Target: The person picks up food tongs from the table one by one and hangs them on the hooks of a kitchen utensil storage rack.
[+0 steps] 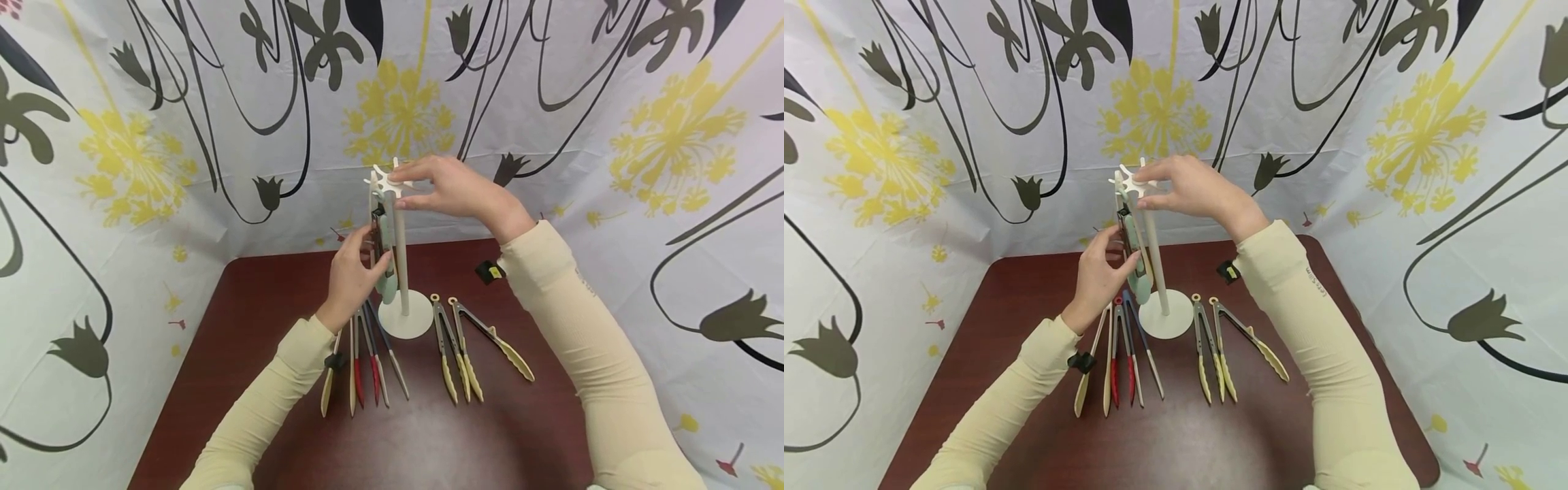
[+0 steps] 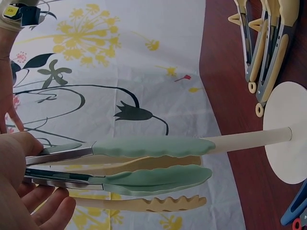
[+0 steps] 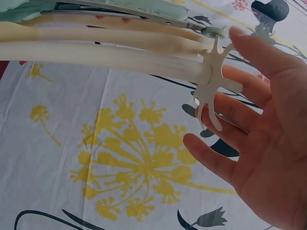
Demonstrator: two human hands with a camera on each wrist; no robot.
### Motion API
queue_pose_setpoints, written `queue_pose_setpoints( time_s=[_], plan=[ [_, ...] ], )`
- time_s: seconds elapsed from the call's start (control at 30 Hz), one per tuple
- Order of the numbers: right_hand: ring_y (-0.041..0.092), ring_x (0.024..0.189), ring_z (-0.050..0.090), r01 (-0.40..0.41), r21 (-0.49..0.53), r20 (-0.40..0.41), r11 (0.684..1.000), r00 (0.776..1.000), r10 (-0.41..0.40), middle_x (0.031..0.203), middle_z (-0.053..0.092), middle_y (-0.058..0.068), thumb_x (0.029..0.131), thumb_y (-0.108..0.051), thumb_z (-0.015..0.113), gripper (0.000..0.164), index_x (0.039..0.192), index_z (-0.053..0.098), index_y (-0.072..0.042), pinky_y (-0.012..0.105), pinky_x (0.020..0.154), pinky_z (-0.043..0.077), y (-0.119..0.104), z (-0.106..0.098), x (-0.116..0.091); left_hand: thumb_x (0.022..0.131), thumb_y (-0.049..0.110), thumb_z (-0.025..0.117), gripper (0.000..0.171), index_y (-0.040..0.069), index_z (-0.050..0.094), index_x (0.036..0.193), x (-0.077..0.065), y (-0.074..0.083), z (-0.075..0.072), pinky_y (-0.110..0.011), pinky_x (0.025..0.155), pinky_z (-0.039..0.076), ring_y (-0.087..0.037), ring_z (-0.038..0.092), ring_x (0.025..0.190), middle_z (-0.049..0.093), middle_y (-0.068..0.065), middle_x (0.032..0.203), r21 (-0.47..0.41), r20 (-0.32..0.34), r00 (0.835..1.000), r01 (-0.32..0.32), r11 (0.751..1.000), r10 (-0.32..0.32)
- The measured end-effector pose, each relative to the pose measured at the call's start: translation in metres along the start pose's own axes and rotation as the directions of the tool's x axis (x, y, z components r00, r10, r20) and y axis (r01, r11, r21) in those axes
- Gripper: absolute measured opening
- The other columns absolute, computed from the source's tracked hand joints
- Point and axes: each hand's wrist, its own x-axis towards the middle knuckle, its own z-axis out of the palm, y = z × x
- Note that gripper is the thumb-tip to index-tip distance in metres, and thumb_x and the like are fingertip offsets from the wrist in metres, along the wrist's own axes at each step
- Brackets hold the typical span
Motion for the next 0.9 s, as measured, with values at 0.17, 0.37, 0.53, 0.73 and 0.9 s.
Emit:
queue_pose_setpoints(
  time_s=[0.17,0.37,0.53,0.73,0.9],
  plan=[
    [0.026,0.142,0.045,0.018,-0.001,0.033,1.0,0.999,-0.018,0.147,0.055,0.002,0.096,-0.037,0.063,0.047,0.141,0.057,-0.024,0.048,0.119,0.033,0.0,-0.002,0.002,0.089,0.025,0.073,0.055,0.007,0.053,0.137,0.0,-0.001,-0.001,-0.039,0.079,0.06,-0.029,0.068,0.095,0.064,-0.012,0.12,0.001,0.004,1.0,0.005,1.0,-0.005],
    [0.026,0.141,0.046,0.021,0.01,0.027,1.0,0.999,-0.021,0.146,0.057,0.002,0.096,-0.036,0.064,0.046,0.14,0.058,-0.023,0.046,0.119,0.034,0.0,-0.001,0.003,0.09,0.029,0.072,0.054,0.008,0.055,0.137,-0.001,-0.003,-0.004,-0.035,0.082,0.059,-0.025,0.067,0.099,0.064,-0.009,0.118,0.022,0.008,1.0,0.02,1.0,-0.02],
    [0.024,0.141,0.047,0.008,0.012,0.02,1.0,1.0,-0.008,0.145,0.057,0.001,0.093,-0.042,0.066,0.05,0.139,0.058,-0.024,0.045,0.119,0.034,-0.002,-0.001,0.004,0.091,0.029,0.071,0.05,0.009,0.058,0.134,-0.004,-0.006,-0.011,-0.035,0.086,0.059,-0.023,0.066,0.103,0.066,-0.009,0.117,0.003,-0.016,1.0,0.022,1.0,-0.022],
    [0.025,0.141,0.046,-0.02,0.011,0.015,1.0,1.0,0.02,0.146,0.057,0.001,0.091,-0.044,0.067,0.052,0.139,0.059,-0.025,0.046,0.12,0.033,-0.003,-0.001,0.005,0.091,0.025,0.07,0.042,0.01,0.062,0.13,-0.012,-0.02,-0.023,-0.039,0.084,0.059,-0.024,0.066,0.1,0.068,-0.012,0.112,-0.015,-0.067,0.997,0.037,0.999,-0.037],
    [0.024,0.14,0.048,-0.039,0.015,0.005,0.999,0.999,0.039,0.144,0.058,0.0,0.09,-0.045,0.068,0.052,0.137,0.06,-0.026,0.045,0.119,0.035,-0.004,-0.001,0.006,0.092,0.027,0.07,0.037,0.01,0.065,0.125,-0.025,-0.039,-0.029,-0.041,0.082,0.059,-0.024,0.067,0.095,0.069,-0.01,0.109,0.004,-0.069,0.991,0.113,0.994,-0.113]
  ],
)
